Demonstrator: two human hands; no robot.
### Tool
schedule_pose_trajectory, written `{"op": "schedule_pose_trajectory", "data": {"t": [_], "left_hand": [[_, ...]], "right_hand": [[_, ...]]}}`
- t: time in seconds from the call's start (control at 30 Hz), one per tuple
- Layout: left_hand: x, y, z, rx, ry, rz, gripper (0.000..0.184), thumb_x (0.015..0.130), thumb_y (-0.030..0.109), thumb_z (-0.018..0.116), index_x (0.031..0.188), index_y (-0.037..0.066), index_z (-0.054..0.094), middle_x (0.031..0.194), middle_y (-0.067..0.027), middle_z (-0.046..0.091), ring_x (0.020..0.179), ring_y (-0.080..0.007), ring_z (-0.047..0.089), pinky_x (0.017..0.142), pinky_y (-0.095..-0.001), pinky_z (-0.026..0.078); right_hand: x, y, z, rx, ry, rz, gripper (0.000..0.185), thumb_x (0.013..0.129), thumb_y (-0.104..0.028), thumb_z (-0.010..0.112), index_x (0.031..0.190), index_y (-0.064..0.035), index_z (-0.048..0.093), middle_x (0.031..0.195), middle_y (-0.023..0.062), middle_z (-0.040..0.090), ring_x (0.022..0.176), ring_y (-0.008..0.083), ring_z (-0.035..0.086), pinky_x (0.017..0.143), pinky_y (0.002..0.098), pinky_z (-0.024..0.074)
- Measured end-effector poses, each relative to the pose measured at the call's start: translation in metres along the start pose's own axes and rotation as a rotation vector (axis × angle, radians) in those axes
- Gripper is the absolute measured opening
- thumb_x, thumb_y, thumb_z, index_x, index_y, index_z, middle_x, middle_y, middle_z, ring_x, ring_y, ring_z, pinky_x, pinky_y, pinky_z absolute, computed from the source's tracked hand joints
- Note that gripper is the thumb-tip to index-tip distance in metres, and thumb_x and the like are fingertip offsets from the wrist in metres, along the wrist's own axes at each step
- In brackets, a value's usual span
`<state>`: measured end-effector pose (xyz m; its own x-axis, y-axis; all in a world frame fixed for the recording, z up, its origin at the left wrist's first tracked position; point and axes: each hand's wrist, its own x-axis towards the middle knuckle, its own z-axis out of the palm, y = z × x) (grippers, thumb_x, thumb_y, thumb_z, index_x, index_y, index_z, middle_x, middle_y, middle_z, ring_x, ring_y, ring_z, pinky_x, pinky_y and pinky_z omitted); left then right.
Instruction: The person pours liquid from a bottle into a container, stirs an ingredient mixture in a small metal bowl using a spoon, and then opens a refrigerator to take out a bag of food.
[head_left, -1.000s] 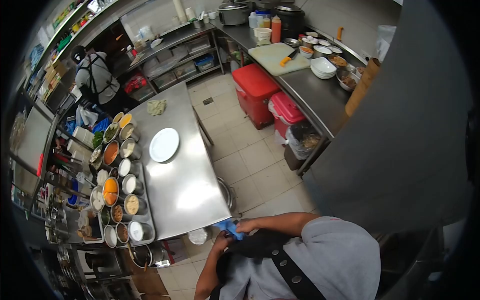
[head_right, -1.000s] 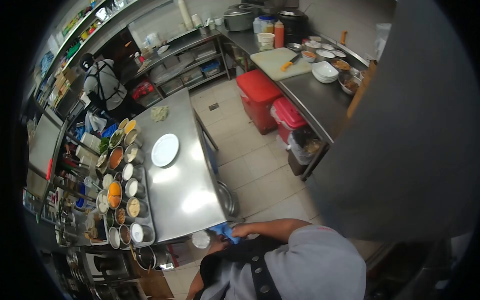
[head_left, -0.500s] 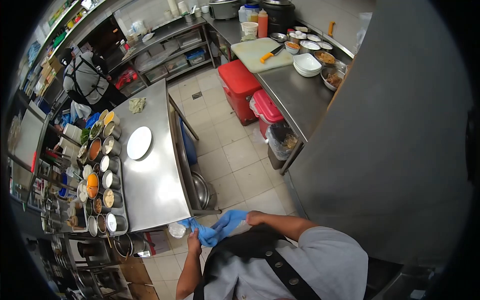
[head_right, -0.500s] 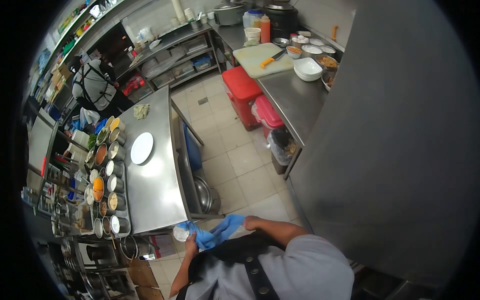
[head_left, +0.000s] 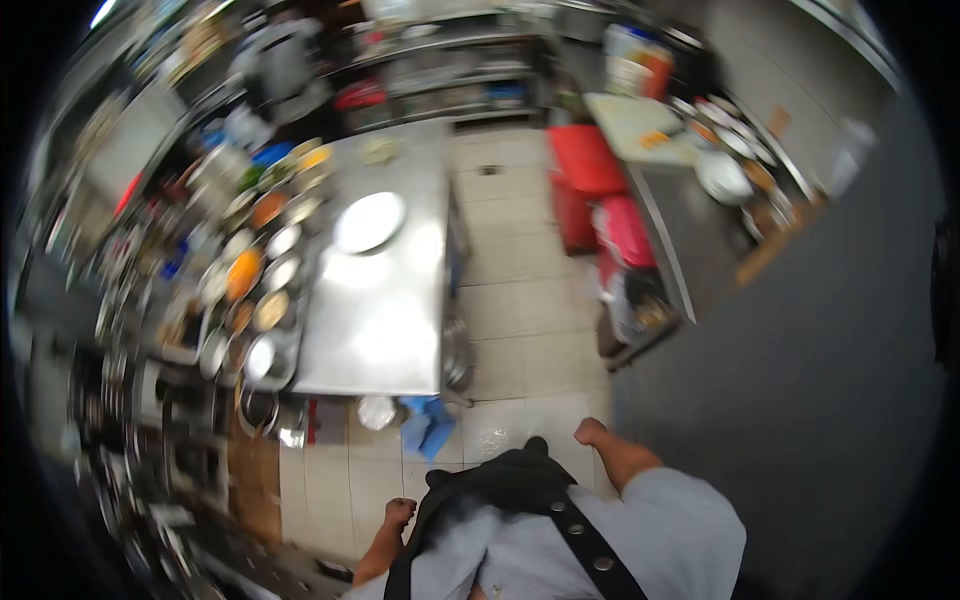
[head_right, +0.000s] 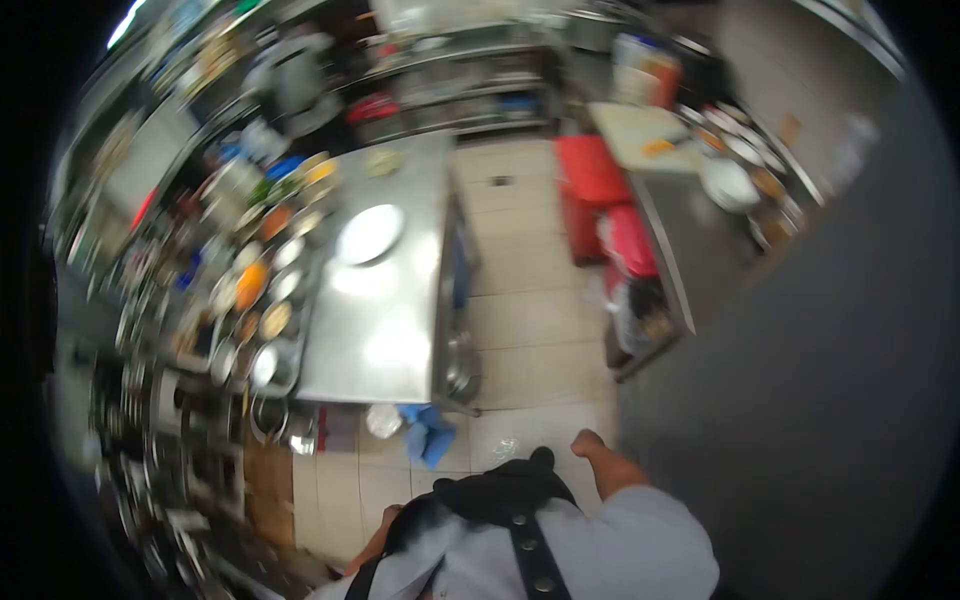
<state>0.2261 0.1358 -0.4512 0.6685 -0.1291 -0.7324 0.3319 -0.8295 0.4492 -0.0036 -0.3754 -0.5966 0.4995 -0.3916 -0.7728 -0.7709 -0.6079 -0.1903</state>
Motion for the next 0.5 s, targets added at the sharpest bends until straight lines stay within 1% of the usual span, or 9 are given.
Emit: {"op": "schedule_pose_trajectory", "data": {"t": [0.03, 0.1, 0.2, 0.23, 0.27, 0.3, 0.33, 0.4, 0.5], "left_hand": [[0.006, -0.030, 0.002, 0.029, 0.004, -0.053, 0.014, 0.083, 0.016, 0.069, 0.086, 0.003, 0.074, 0.077, -0.0092, 0.072, 0.062, -0.0215, 0.066, 0.058, -0.0333, 0.053], [0.026, -0.074, 0.001, 0.198, -0.117, -0.125, 0.018, 0.080, 0.019, 0.070, 0.086, 0.003, 0.074, 0.082, -0.0123, 0.074, 0.065, -0.0241, 0.068, 0.062, -0.0366, 0.054], [0.034, -0.113, -0.005, -0.084, 0.123, -0.060, 0.020, 0.081, 0.021, 0.070, 0.086, 0.003, 0.074, 0.079, -0.0127, 0.074, 0.071, -0.0249, 0.070, 0.069, -0.0372, 0.056], [0.035, -0.125, -0.005, -0.134, 0.181, -0.009, 0.019, 0.082, 0.021, 0.070, 0.086, 0.003, 0.074, 0.077, -0.0118, 0.073, 0.072, -0.0241, 0.071, 0.070, -0.0366, 0.056], [0.030, -0.124, -0.012, -0.226, 0.206, 0.009, 0.015, 0.083, 0.015, 0.068, 0.086, 0.001, 0.074, 0.074, -0.0113, 0.073, 0.070, -0.0216, 0.071, 0.068, -0.0345, 0.057], [0.032, -0.131, -0.014, -0.311, 0.201, -0.030, 0.014, 0.084, 0.013, 0.067, 0.086, 0.000, 0.073, 0.073, -0.0114, 0.073, 0.069, -0.0207, 0.071, 0.067, -0.0338, 0.057], [0.036, -0.137, -0.018, -0.399, 0.197, -0.065, 0.012, 0.084, 0.011, 0.066, 0.086, 0.000, 0.073, 0.073, -0.0115, 0.073, 0.067, -0.0199, 0.071, 0.066, -0.0331, 0.057], [0.040, -0.153, -0.026, -0.478, 0.199, -0.084, 0.014, 0.087, 0.007, 0.061, 0.085, -0.002, 0.072, 0.070, -0.0117, 0.071, 0.061, -0.0193, 0.071, 0.056, -0.0331, 0.056], [0.035, -0.175, -0.042, -0.583, 0.168, -0.222, 0.021, 0.091, 0.013, 0.060, 0.086, -0.004, 0.072, 0.066, -0.0111, 0.069, 0.059, -0.0211, 0.070, 0.050, -0.0356, 0.054]], "right_hand": [[0.032, -0.007, 0.011, -0.141, -0.014, -0.104, 0.024, 0.080, -0.009, 0.056, 0.091, 0.0024, 0.075, 0.100, 0.0228, 0.072, 0.094, 0.0403, 0.069, 0.082, 0.0478, 0.0553], [0.044, -0.044, 0.009, -0.176, 0.258, -0.312, 0.020, 0.080, -0.013, 0.059, 0.082, -0.0032, 0.076, 0.092, 0.0189, 0.073, 0.089, 0.0376, 0.069, 0.079, 0.0488, 0.0554], [0.078, -0.112, 0.013, -0.424, 0.169, -0.629, 0.019, 0.080, -0.021, 0.063, 0.078, -0.0062, 0.074, 0.089, 0.0187, 0.072, 0.089, 0.0354, 0.069, 0.081, 0.0484, 0.0551], [0.087, -0.136, 0.022, -0.415, 0.202, -0.778, 0.021, 0.078, -0.027, 0.065, 0.078, -0.0079, 0.074, 0.086, 0.0183, 0.071, 0.087, 0.0356, 0.069, 0.079, 0.0483, 0.0555], [0.051, -0.182, -0.011, -0.703, 0.177, -1.157, 0.023, 0.081, -0.028, 0.065, 0.075, -0.0072, 0.072, 0.083, 0.0180, 0.071, 0.082, 0.0356, 0.069, 0.075, 0.0480, 0.0552], [-0.023, -0.240, -0.044, -0.172, 0.092, -0.885, 0.028, 0.090, -0.030, 0.061, 0.078, -0.0054, 0.070, 0.079, 0.0161, 0.070, 0.075, 0.0361, 0.068, 0.071, 0.0476, 0.0537], [-0.021, -0.270, -0.029, 0.061, 0.160, -0.860, 0.036, 0.097, -0.033, 0.054, 0.080, -0.0030, 0.065, 0.076, 0.0164, 0.069, 0.070, 0.0364, 0.066, 0.068, 0.0481, 0.0508], [-0.105, -0.369, -0.075, 0.035, 0.152, -0.838, 0.033, 0.100, -0.031, 0.053, 0.086, -0.0027, 0.063, 0.076, 0.0183, 0.065, 0.072, 0.0372, 0.063, 0.069, 0.0481, 0.0485], [-0.117, -0.449, -0.090, 0.157, 0.599, -1.032, 0.027, 0.100, -0.026, 0.050, 0.089, -0.0046, 0.061, 0.085, 0.0231, 0.062, 0.085, 0.0428, 0.061, 0.073, 0.0527, 0.0458]]}}
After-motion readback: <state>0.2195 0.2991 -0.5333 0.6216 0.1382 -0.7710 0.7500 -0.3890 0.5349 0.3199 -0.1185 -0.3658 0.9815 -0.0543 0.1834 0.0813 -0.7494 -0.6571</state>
